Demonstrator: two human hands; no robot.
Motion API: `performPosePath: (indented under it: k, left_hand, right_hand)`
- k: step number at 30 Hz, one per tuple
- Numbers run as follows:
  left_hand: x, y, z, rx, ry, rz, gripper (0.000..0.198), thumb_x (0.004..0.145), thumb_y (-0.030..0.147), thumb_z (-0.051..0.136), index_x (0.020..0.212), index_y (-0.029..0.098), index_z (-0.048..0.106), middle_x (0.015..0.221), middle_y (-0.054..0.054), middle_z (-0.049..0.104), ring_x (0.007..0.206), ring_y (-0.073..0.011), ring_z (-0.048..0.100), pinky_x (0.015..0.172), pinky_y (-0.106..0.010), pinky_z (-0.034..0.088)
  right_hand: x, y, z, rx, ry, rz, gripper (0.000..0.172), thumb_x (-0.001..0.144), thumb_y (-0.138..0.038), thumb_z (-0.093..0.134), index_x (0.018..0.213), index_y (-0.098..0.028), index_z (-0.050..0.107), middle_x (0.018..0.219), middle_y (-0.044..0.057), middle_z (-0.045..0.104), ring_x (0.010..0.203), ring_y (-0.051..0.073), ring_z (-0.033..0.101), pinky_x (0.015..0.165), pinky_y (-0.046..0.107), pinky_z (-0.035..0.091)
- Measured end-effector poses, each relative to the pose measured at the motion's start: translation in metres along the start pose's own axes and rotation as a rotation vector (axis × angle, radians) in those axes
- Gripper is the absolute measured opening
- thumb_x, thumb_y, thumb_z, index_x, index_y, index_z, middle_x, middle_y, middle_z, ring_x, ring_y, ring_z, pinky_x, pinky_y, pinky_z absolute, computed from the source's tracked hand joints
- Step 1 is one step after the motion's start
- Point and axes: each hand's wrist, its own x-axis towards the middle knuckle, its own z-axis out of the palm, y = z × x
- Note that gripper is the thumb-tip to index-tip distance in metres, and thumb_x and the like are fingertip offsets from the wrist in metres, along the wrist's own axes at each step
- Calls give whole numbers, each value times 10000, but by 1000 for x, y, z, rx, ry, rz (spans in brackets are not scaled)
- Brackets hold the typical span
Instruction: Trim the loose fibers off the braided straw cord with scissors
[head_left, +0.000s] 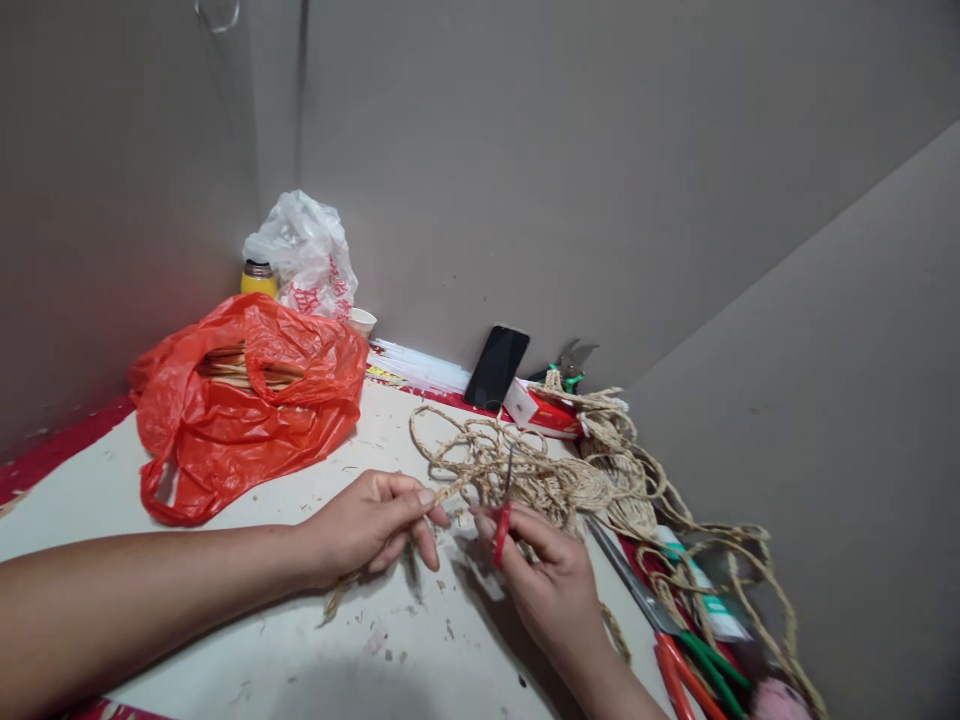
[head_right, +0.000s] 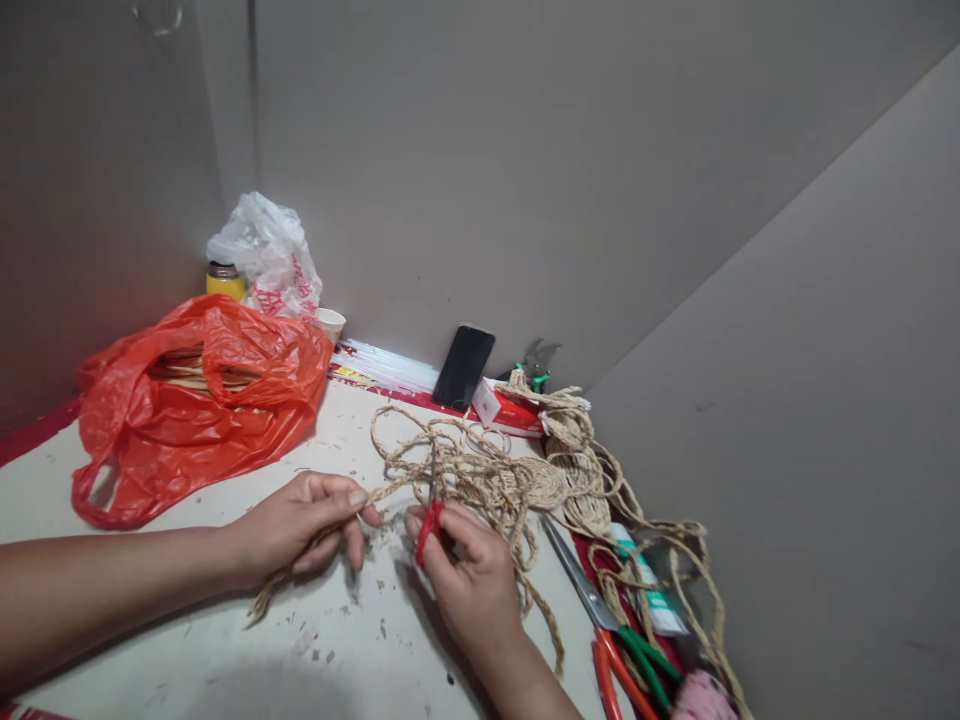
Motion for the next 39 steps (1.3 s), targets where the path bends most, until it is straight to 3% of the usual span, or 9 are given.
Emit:
performPosePath:
  k: [4, 7, 10, 13, 19, 25, 28, 33, 39]
  left_hand:
    - [-3, -5, 4, 74, -97, -45, 358, 835, 464, 565, 909, 121, 637, 668, -25, 686, 293, -13, 340, 297, -157, 210]
    - [-5, -7, 7, 136, -158, -106, 368, 811, 484, 592, 862, 123, 644, 683, -21, 674, 325, -17, 379, 329, -159, 270]
    - [-4, -10, 9, 119, -134, -141, 380, 764, 504, 641, 852, 135, 626, 703, -19, 661, 407, -44, 486, 409, -170, 360]
    - [-2, -14, 10, 29, -64, -80, 362, 740, 491, 670, 829, 146, 605, 677, -1, 632, 487, -72, 536, 516, -208, 433]
    - [-1, -14, 9, 55, 23, 48, 318, 771, 447, 645, 716, 142, 573, 582, 20, 573, 500, -73, 496, 522, -199, 385]
    - [7, -4, 2, 37, 252, -13, 285, 783, 389, 601, 655, 141, 544, 605, -17, 619, 462, -72, 511, 471, -185, 389]
    - [8, 0, 0, 49, 300, -11, 345, 800, 429, 567, 622, 133, 554, 609, -34, 617, 493, -88, 536, 510, -205, 424]
    - [0, -4, 7, 93, 151, 72, 275, 732, 345, 704, 888, 128, 638, 732, -2, 623, 599, -68, 522, 571, -186, 398]
    - [-5, -13, 14, 7, -32, -101, 368, 729, 376, 702, 987, 119, 649, 673, -19, 657, 429, -59, 496, 437, -196, 392]
  right_hand:
    - [-2, -11, 7, 432, -91, 461, 312, 779, -457, 659, 691, -160, 685, 559, -3, 533, 530, 131, 433, 503, 254, 350]
    - [-3, -17, 11, 593, -135, 562, 293, 691, -431, 749, 628, -155, 675, 552, -6, 543, 531, 117, 414, 514, 243, 341]
    - [-3, -22, 11, 587, -102, 539, 257, 652, -389, 781, 600, -159, 679, 538, -15, 531, 537, 114, 404, 523, 238, 343]
    - [-4, -23, 12, 553, -79, 498, 229, 659, -375, 774, 607, -167, 695, 546, -13, 532, 544, 121, 406, 523, 245, 352]
    - [-6, -14, 13, 549, 22, 489, 215, 655, -342, 785, 604, -169, 669, 549, -34, 493, 547, 105, 368, 517, 233, 318]
    - [-7, -4, 8, 593, 120, 486, 286, 736, -383, 736, 595, -176, 597, 541, -45, 438, 542, 103, 341, 503, 232, 280]
    - [-7, -5, 7, 597, 132, 492, 286, 722, -391, 747, 604, -173, 604, 543, -40, 443, 538, 104, 342, 500, 235, 282]
    - [-6, -6, 9, 567, 143, 480, 303, 713, -404, 747, 588, -173, 595, 540, -36, 442, 540, 108, 344, 500, 235, 290]
    - [-4, -5, 8, 462, 120, 486, 331, 713, -440, 728, 587, -173, 581, 530, -38, 432, 532, 110, 343, 492, 237, 285]
